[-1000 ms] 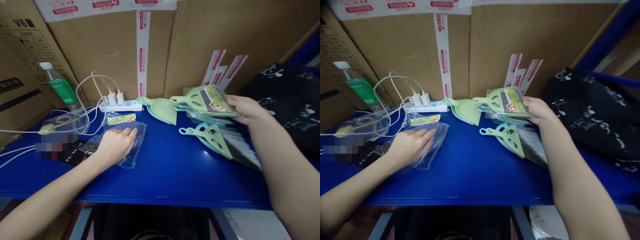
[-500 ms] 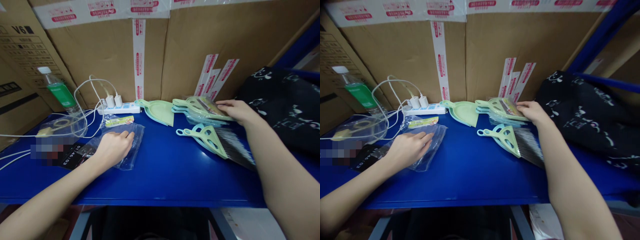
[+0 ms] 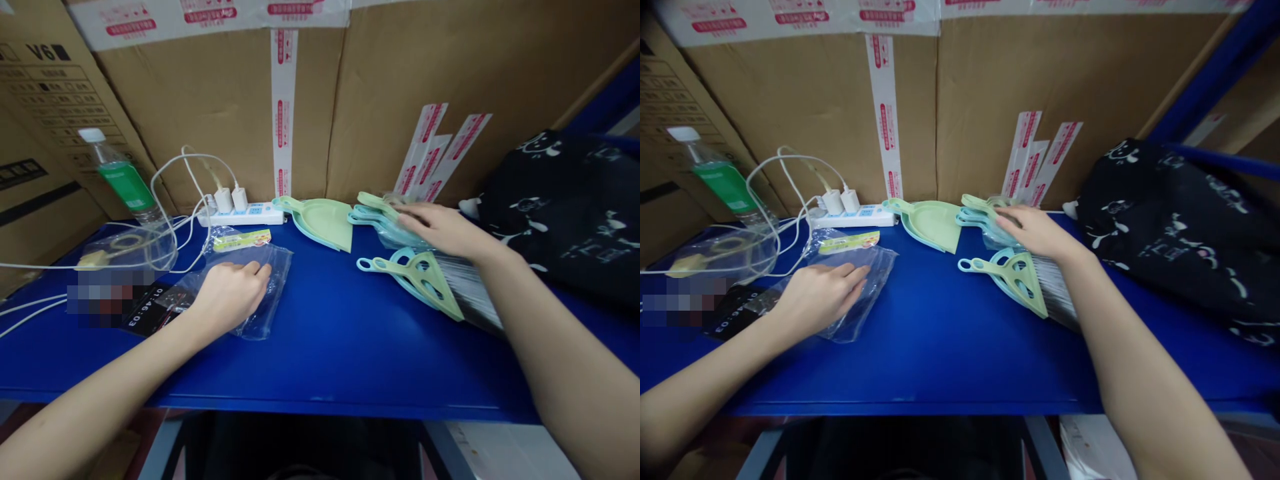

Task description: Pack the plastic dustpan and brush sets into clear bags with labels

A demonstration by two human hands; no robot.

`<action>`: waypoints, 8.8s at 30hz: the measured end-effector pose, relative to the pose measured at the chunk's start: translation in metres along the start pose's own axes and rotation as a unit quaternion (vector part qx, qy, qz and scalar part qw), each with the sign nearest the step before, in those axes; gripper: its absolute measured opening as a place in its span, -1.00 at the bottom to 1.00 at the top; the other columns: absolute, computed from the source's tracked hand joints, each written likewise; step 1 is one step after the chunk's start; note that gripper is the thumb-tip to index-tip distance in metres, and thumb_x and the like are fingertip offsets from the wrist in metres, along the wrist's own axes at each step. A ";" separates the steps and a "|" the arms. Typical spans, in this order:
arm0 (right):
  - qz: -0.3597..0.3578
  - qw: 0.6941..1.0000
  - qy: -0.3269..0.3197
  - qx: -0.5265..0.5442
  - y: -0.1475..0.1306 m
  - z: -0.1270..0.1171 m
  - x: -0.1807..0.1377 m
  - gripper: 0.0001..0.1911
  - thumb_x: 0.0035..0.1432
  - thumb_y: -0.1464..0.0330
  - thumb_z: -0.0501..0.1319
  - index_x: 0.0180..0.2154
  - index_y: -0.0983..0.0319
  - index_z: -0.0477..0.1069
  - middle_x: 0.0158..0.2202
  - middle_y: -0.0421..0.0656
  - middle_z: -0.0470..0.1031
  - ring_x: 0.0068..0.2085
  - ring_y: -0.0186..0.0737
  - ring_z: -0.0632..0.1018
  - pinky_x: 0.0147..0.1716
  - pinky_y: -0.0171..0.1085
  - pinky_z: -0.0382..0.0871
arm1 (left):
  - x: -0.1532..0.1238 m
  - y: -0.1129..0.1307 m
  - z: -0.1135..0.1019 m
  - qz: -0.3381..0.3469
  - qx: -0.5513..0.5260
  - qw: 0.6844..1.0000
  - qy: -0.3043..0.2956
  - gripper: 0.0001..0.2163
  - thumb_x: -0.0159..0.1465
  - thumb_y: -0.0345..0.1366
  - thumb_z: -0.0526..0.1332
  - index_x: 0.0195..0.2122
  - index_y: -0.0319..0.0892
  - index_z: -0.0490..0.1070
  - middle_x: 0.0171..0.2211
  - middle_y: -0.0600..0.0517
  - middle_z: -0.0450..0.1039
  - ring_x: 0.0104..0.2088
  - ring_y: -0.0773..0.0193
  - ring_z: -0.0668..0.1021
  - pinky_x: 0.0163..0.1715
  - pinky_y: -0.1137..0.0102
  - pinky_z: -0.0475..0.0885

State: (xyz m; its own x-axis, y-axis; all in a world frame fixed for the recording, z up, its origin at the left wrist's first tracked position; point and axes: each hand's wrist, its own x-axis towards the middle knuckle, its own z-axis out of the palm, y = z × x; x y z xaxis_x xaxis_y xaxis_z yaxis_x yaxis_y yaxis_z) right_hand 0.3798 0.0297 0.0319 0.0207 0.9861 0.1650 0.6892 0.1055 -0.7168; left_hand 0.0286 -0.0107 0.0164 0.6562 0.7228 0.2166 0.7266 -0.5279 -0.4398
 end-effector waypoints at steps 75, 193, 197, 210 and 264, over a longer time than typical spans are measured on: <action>-0.212 0.924 -0.150 -0.282 -0.037 0.024 -0.017 -0.63 0.18 0.18 0.12 -0.10 0.26 0.49 -0.23 -0.01 0.54 -0.23 -0.08 0.52 -0.27 -0.18 0.38 | 0.116 0.024 -0.010 0.175 0.062 0.981 0.055 -0.81 0.28 -0.59 0.10 -0.28 -0.26 0.48 -0.41 -0.06 0.51 -0.31 0.18 0.56 -0.31 0.33 0.29; -0.364 0.919 -0.147 -0.049 -0.057 0.117 -0.062 -0.70 0.18 0.48 0.11 -0.03 0.17 0.32 -0.07 -0.03 0.54 -0.05 -0.11 0.56 -0.10 -0.09 0.49 | -0.014 0.022 0.007 0.224 -0.172 0.929 0.240 -0.78 0.40 -0.47 0.01 -0.15 -0.26 0.47 -0.29 0.01 0.58 -0.28 0.26 0.55 -0.31 0.38 0.42; -0.350 0.927 -0.123 -0.046 -0.058 0.121 -0.065 -0.71 0.20 0.41 0.20 -0.02 0.16 0.34 -0.04 -0.06 0.57 -0.03 -0.10 0.57 -0.06 -0.09 0.48 | -0.011 0.016 0.011 0.176 -0.142 0.953 0.201 -0.79 0.40 -0.43 0.02 -0.16 -0.22 0.46 -0.24 -0.02 0.55 -0.22 0.21 0.52 -0.26 0.35 0.42; -0.410 0.897 -0.156 -0.059 -0.060 0.115 -0.061 -0.68 0.31 0.36 0.06 0.07 0.22 0.33 0.00 0.01 0.53 0.03 -0.08 0.52 0.00 -0.03 0.43 | -0.009 0.008 0.011 0.125 -0.127 0.970 0.164 -0.75 0.41 -0.30 0.01 -0.33 -0.19 0.43 -0.29 0.01 0.52 -0.30 0.23 0.47 -0.36 0.35 0.27; -0.433 0.843 -0.268 -0.170 -0.053 0.119 -0.061 -0.20 0.33 -0.01 -0.10 0.37 0.35 -0.23 0.40 0.05 -0.17 0.39 0.01 -0.18 0.30 0.22 -0.31 | 0.002 -0.011 0.027 -0.041 -0.677 0.712 -0.183 -0.71 0.35 -0.24 -0.03 -0.04 -0.27 0.34 -0.62 0.23 0.13 -0.64 0.45 0.21 -0.65 0.55 0.10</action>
State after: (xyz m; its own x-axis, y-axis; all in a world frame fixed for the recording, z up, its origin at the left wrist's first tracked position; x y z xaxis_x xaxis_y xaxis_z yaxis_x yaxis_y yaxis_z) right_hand 0.2556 -0.0207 -0.0206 -0.8654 0.4836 0.1311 0.4471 0.8635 -0.2336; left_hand 0.0170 0.0084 -0.0018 0.6832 0.7132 -0.1567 0.4517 -0.2442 0.8581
